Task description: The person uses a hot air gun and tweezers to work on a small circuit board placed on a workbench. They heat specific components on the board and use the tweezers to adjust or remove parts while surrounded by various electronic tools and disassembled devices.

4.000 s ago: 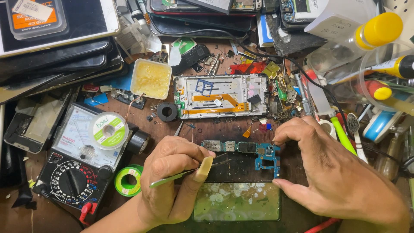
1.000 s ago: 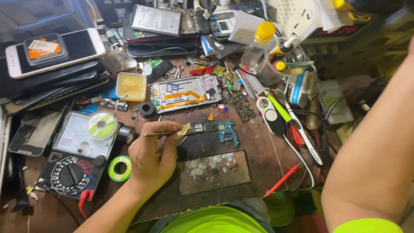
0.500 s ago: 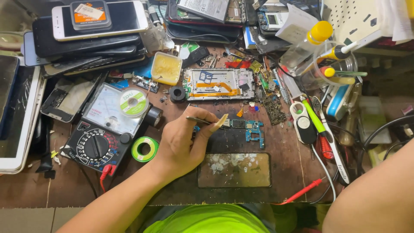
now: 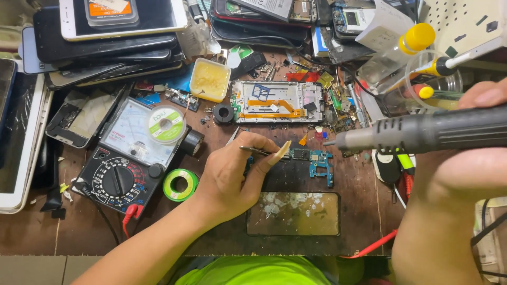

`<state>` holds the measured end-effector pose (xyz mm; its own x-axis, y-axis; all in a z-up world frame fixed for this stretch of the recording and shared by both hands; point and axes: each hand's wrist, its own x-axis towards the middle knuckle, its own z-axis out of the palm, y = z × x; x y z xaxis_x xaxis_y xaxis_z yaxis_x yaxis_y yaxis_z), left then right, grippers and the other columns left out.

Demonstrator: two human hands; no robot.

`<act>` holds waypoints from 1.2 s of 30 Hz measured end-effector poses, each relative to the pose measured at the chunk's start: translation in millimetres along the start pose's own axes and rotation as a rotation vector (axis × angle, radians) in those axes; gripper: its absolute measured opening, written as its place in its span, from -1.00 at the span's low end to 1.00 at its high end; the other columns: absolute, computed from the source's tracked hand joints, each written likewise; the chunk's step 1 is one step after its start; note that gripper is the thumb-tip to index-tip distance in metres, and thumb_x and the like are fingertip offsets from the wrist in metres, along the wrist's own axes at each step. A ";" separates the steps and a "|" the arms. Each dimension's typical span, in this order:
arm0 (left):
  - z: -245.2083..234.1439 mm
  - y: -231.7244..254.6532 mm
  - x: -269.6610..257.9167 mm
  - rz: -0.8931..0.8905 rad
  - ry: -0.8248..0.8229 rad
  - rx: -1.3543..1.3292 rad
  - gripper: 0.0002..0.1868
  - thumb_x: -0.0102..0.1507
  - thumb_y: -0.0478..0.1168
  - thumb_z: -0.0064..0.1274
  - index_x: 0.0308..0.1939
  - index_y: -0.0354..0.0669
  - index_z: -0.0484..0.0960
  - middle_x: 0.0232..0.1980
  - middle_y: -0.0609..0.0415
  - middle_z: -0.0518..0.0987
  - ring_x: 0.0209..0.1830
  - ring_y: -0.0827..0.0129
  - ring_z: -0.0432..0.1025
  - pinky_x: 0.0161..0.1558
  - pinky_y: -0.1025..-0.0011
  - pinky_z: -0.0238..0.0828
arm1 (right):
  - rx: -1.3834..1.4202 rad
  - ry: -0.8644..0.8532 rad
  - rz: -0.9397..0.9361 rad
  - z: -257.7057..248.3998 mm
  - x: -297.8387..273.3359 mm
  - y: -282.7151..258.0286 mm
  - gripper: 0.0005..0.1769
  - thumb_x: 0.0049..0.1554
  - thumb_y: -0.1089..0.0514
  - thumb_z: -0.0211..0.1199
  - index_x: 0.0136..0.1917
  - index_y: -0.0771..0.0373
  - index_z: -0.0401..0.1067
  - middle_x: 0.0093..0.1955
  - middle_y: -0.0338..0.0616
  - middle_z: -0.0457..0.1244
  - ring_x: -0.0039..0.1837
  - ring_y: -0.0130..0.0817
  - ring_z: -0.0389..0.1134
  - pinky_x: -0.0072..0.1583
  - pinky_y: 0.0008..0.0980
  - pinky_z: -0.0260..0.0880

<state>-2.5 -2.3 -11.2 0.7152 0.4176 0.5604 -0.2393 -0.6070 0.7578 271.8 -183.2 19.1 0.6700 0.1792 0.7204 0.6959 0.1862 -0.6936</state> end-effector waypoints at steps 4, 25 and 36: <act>-0.2 2.2 1.4 -0.024 -0.006 -0.007 -0.85 0.39 -0.42 0.04 0.00 -0.27 0.42 -0.14 -0.01 0.56 -0.26 0.18 0.55 -0.25 0.34 0.45 | -0.046 -0.010 0.017 49.6 -18.0 -45.1 -0.35 0.33 -0.34 -0.09 -0.13 0.34 0.17 -0.19 0.09 0.09 -0.23 -0.13 0.11 -0.05 -0.26 0.19; 1.1 1.1 4.3 -0.114 -0.035 0.019 -0.84 0.37 -0.37 0.06 -0.01 -0.23 0.43 -0.13 0.03 0.64 -0.23 0.24 0.61 -0.21 0.39 0.52 | -0.243 -0.196 0.054 62.6 -33.7 -63.9 -0.07 0.41 -0.46 -0.30 -0.23 0.49 0.25 0.37 0.25 -0.06 -0.26 -0.15 0.05 -0.08 -0.28 0.23; 1.4 1.0 4.1 -0.110 -0.030 0.030 -0.84 0.37 -0.38 0.06 0.00 -0.26 0.44 -0.11 0.00 0.61 -0.20 0.22 0.60 -0.17 0.38 0.54 | -0.293 -0.152 -0.007 63.3 -34.7 -60.8 -0.12 0.39 -0.34 -0.24 -0.40 0.49 0.20 -0.28 0.17 0.00 0.39 -0.24 0.05 -0.03 -0.24 0.28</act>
<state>1.1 -2.1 -8.6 0.7558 0.4622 0.4639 -0.1390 -0.5791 0.8033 189.9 -139.6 36.3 0.6340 0.3247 0.7018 0.7600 -0.0938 -0.6432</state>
